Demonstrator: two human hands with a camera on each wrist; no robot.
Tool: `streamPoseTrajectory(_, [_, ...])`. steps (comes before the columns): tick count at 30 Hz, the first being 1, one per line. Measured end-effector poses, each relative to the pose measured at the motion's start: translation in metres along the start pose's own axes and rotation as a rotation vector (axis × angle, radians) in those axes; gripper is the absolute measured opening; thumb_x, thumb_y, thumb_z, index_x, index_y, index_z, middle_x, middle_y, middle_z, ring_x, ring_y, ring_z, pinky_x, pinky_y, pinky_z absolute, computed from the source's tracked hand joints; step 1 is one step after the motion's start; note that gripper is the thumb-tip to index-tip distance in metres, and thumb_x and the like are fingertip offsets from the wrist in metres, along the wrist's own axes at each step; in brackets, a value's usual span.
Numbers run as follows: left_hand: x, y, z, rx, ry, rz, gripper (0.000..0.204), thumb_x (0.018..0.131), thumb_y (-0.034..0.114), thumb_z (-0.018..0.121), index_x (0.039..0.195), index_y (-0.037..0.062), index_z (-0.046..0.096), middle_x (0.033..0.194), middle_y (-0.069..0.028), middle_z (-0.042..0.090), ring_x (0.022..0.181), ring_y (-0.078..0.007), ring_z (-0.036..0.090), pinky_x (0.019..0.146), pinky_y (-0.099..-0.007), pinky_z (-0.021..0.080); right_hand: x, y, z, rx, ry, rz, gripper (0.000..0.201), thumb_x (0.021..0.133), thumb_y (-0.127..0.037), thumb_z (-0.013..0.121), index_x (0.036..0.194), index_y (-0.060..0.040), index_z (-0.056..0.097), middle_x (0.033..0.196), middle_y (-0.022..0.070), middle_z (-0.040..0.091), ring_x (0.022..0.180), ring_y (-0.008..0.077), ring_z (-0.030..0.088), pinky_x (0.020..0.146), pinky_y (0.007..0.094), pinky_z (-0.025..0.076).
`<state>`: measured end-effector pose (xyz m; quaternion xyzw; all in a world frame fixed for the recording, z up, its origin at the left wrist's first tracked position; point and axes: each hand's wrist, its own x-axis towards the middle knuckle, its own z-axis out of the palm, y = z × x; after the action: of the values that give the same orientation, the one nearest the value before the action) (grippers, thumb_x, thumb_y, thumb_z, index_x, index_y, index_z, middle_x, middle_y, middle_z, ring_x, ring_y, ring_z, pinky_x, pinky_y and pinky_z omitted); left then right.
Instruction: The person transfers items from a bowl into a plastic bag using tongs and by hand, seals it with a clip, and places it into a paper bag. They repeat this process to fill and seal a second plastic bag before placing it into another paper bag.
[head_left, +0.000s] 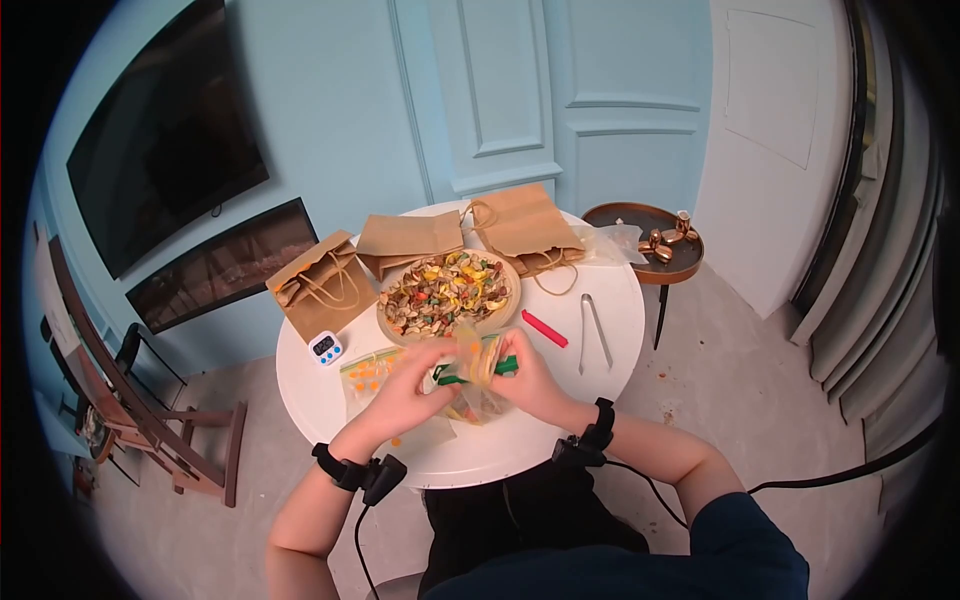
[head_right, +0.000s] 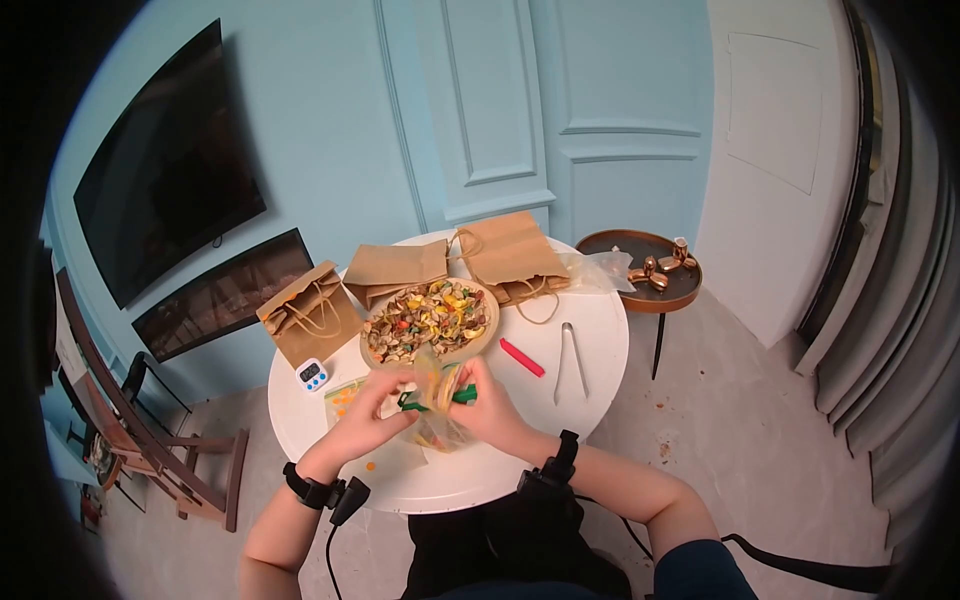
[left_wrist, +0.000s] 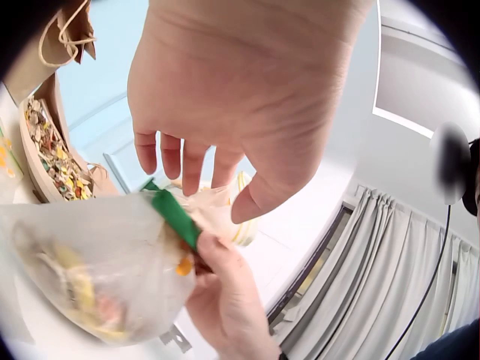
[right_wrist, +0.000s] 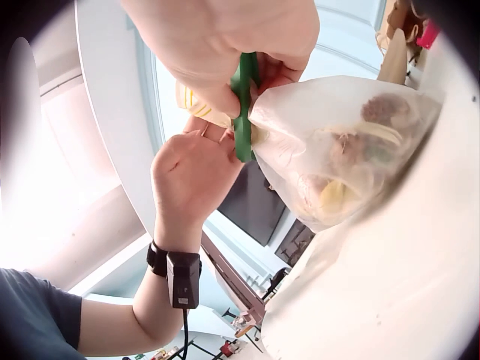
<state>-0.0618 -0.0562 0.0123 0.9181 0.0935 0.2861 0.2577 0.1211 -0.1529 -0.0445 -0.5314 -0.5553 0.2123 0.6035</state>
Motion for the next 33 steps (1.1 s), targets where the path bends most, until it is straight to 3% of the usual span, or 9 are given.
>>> streamPoseTrajectory(4, [-0.002, 0.004, 0.002, 0.014, 0.126, -0.081, 0.048, 0.081, 0.020, 0.071, 0.122, 0.0029, 0.053, 0.098, -0.0068, 0.061, 0.093, -0.0171, 0.056, 0.087, -0.0301, 0.043, 0.010, 0.001, -0.007, 0.090, 0.063, -0.076, 0.038, 0.078, -0.007, 0.072, 0.095, -0.0058, 0.038, 0.089, 0.0051, 0.054, 0.083, 0.0100, 0.056, 0.072, 0.0256, 0.047])
streamPoseTrajectory(6, [-0.003, 0.000, 0.001, -0.222, -0.060, -0.373, 0.042, 0.083, 0.019, 0.070, 0.118, 0.0016, 0.055, 0.099, -0.0044, 0.060, 0.088, -0.0112, 0.052, 0.080, -0.0261, 0.044, 0.011, -0.001, -0.008, 0.107, 0.021, -0.077, 0.038, 0.077, -0.005, 0.071, 0.095, -0.0065, 0.037, 0.089, 0.0045, 0.054, 0.083, 0.0089, 0.056, 0.071, 0.0256, 0.047])
streamPoseTrajectory(12, [-0.003, -0.011, 0.005, -0.092, -0.031, -0.316, 0.024, 0.087, 0.014, 0.066, 0.105, -0.0005, 0.060, 0.080, 0.0008, 0.058, 0.074, -0.0082, 0.048, 0.069, -0.0244, 0.044, 0.008, 0.003, -0.008, 0.118, 0.040, -0.076, 0.037, 0.077, -0.004, 0.070, 0.096, -0.0066, 0.038, 0.088, 0.0042, 0.054, 0.081, 0.0095, 0.056, 0.071, 0.0256, 0.047])
streamPoseTrajectory(22, [-0.001, -0.006, 0.000, -0.239, -0.102, -0.361, 0.025, 0.091, 0.012, 0.060, 0.112, -0.0011, 0.055, 0.075, 0.0001, 0.057, 0.069, -0.0063, 0.053, 0.063, -0.0216, 0.044, 0.009, 0.004, -0.009, 0.060, 0.005, -0.130, 0.041, 0.079, -0.003, 0.068, 0.104, -0.0063, 0.035, 0.092, 0.0062, 0.057, 0.085, 0.0106, 0.057, 0.072, 0.0255, 0.047])
streamPoseTrajectory(24, [0.001, -0.002, 0.003, -0.443, -0.112, -0.397, 0.021, 0.095, 0.012, 0.053, 0.111, -0.0002, 0.052, 0.076, -0.0026, 0.061, 0.068, -0.0064, 0.056, 0.061, -0.0209, 0.045, 0.011, 0.007, -0.005, 0.303, 0.069, -0.075, 0.048, 0.081, -0.003, 0.067, 0.112, -0.0062, 0.032, 0.097, 0.0086, 0.058, 0.086, 0.0117, 0.057, 0.072, 0.0249, 0.047])
streamPoseTrajectory(25, [0.002, 0.002, 0.003, -0.441, -0.112, -0.396, 0.021, 0.095, 0.012, 0.053, 0.111, -0.0002, 0.052, 0.076, -0.0026, 0.061, 0.068, -0.0064, 0.056, 0.061, -0.0209, 0.045, 0.011, 0.005, -0.005, 0.304, 0.070, -0.076, 0.048, 0.081, -0.003, 0.067, 0.112, -0.0062, 0.032, 0.097, 0.0086, 0.058, 0.086, 0.0117, 0.057, 0.072, 0.0249, 0.047])
streamPoseTrajectory(27, [0.005, 0.009, 0.002, -0.468, -0.136, -0.468, 0.016, 0.097, 0.014, 0.049, 0.106, 0.0008, 0.052, 0.077, -0.0049, 0.064, 0.066, -0.0065, 0.056, 0.061, -0.0210, 0.046, 0.011, -0.001, -0.007, 0.392, 0.055, 0.085, 0.060, 0.082, -0.004, 0.067, 0.125, -0.0057, 0.026, 0.100, 0.0100, 0.058, 0.087, 0.0127, 0.058, 0.073, 0.0245, 0.047])
streamPoseTrajectory(31, [0.001, -0.001, 0.013, -0.523, -0.032, -0.465, 0.016, 0.097, 0.015, 0.049, 0.100, 0.0000, 0.052, 0.074, -0.0034, 0.064, 0.060, -0.0074, 0.053, 0.058, -0.0222, 0.044, 0.015, -0.009, -0.008, 0.442, 0.086, 0.095, 0.067, 0.082, -0.004, 0.067, 0.133, -0.0052, 0.024, 0.101, 0.0103, 0.059, 0.086, 0.0118, 0.058, 0.073, 0.0248, 0.047])
streamPoseTrajectory(33, [0.000, -0.003, 0.015, -0.363, 0.005, -0.434, 0.016, 0.096, 0.015, 0.049, 0.099, 0.0003, 0.054, 0.072, -0.0035, 0.063, 0.060, -0.0077, 0.053, 0.058, -0.0227, 0.044, 0.016, -0.004, -0.017, 0.271, -0.112, 0.246, 0.067, 0.082, -0.005, 0.067, 0.135, -0.0052, 0.025, 0.103, 0.0108, 0.060, 0.089, 0.0114, 0.059, 0.074, 0.0245, 0.048])
